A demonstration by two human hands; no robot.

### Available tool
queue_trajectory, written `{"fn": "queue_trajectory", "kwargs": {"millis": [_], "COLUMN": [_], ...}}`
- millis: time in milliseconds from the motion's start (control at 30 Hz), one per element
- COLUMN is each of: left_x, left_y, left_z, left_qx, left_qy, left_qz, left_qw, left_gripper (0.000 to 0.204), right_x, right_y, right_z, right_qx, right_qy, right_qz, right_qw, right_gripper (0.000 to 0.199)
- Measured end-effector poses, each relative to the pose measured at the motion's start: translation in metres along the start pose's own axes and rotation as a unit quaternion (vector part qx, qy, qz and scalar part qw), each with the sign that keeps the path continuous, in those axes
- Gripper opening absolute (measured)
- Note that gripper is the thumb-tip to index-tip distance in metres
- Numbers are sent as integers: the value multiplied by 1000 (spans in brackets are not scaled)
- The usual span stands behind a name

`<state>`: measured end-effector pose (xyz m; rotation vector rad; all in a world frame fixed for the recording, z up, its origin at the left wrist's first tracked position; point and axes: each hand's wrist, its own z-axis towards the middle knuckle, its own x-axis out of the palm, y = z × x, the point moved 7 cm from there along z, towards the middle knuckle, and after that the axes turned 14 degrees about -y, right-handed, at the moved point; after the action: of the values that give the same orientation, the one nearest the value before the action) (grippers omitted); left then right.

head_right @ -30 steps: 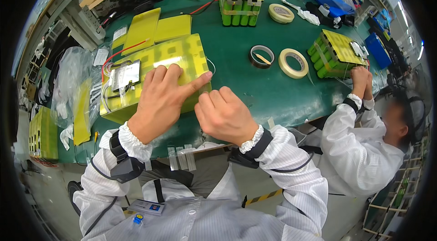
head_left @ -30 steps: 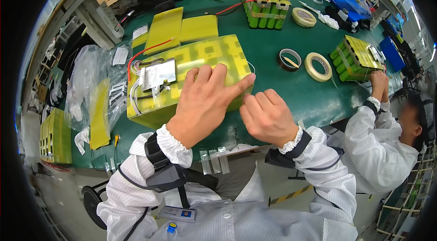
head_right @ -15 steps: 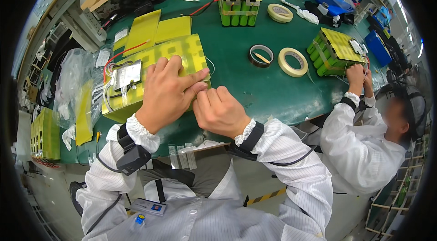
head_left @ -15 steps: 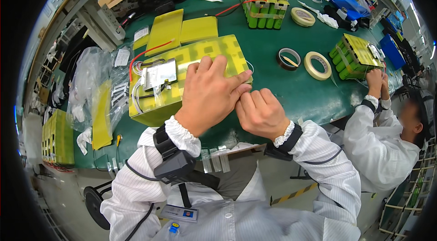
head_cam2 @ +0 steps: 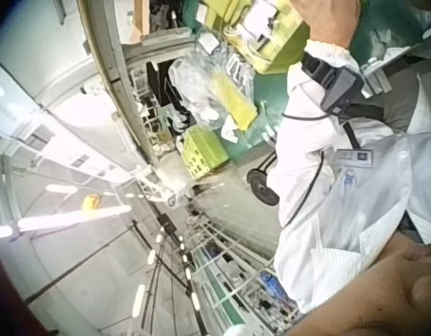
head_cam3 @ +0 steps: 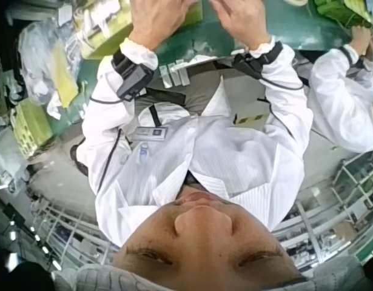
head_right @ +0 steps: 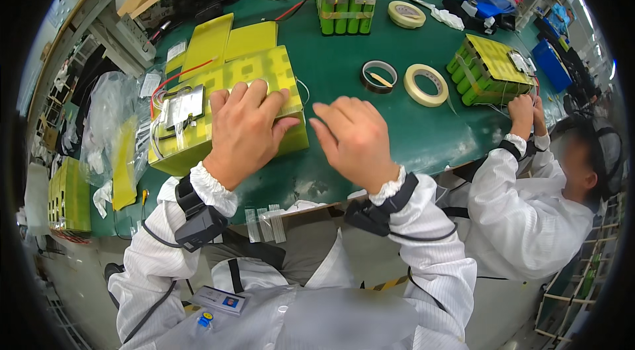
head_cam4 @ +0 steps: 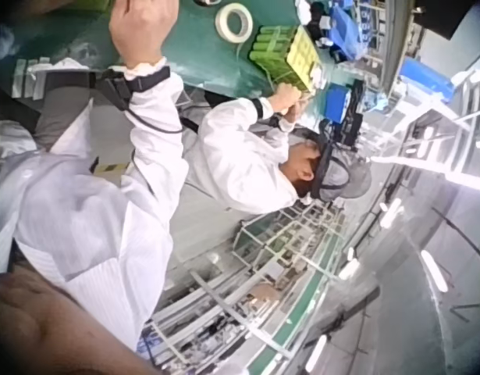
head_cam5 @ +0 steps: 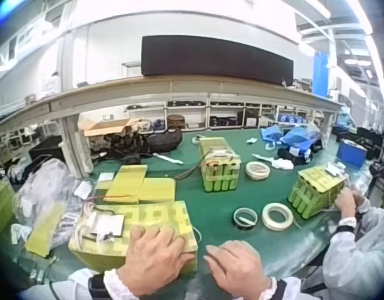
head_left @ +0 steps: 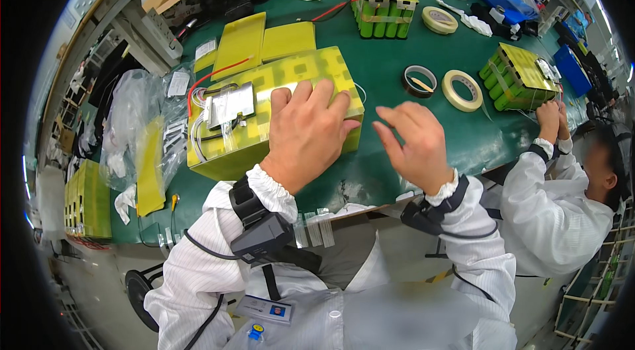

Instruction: The recorder is assembling and inspecting large green battery packs at a workbench in a manufacturing facility, including applying tape and checking connections.

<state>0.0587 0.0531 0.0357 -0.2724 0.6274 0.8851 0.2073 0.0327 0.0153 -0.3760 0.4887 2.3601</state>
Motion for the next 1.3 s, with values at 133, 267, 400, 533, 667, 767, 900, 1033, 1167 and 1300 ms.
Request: {"fn": "queue_trajectory", "kwargs": {"millis": [133, 267, 400, 533, 667, 767, 900, 1033, 1167, 1300], "left_x": [7, 10, 1, -3, -4, -6, -5, -10, -10, -10], "left_y": [2, 0, 5, 5, 12, 15, 17, 16, 14, 18], "left_z": [-4, -6, -11, -10, -13, -12, -13, -11, -12, -13], "left_qx": [-22, -21, 16, 6, -5, -20, -33, -28, -21, -25], "left_qy": [39, 71, 73, 78, 68, 64, 48, 42, 45, 36], "left_qz": [25, 36, 31, -20, -47, -50, -62, -81, -91, -87], "left_qw": [999, 997, 997, 997, 997, 996, 996, 995, 995, 995], "left_gripper": [40, 51, 42, 57, 64, 63, 62, 63, 66, 67], "right_x": [23, 44, 53, 51, 52, 47, 37, 41, 45, 43], "right_y": [-13, -25, -36, -38, -36, -30, 2, -20, -32, -23], "right_z": [9, 3, -5, -9, -6, 2, -2, -1, 8, 13], "right_qx": [116, 165, 208, 182, 187, 157, -55, 32, 40, 51], "right_qy": [29, 50, 71, 79, 97, 78, 14, 8, 63, 62], "right_qz": [122, 138, 143, 104, 111, 109, 72, 99, 93, 59], "right_qw": [985, 975, 965, 975, 971, 978, 996, 995, 993, 995], "right_gripper": [46, 59, 79, 91, 94, 87, 61, 56, 61, 59]}}
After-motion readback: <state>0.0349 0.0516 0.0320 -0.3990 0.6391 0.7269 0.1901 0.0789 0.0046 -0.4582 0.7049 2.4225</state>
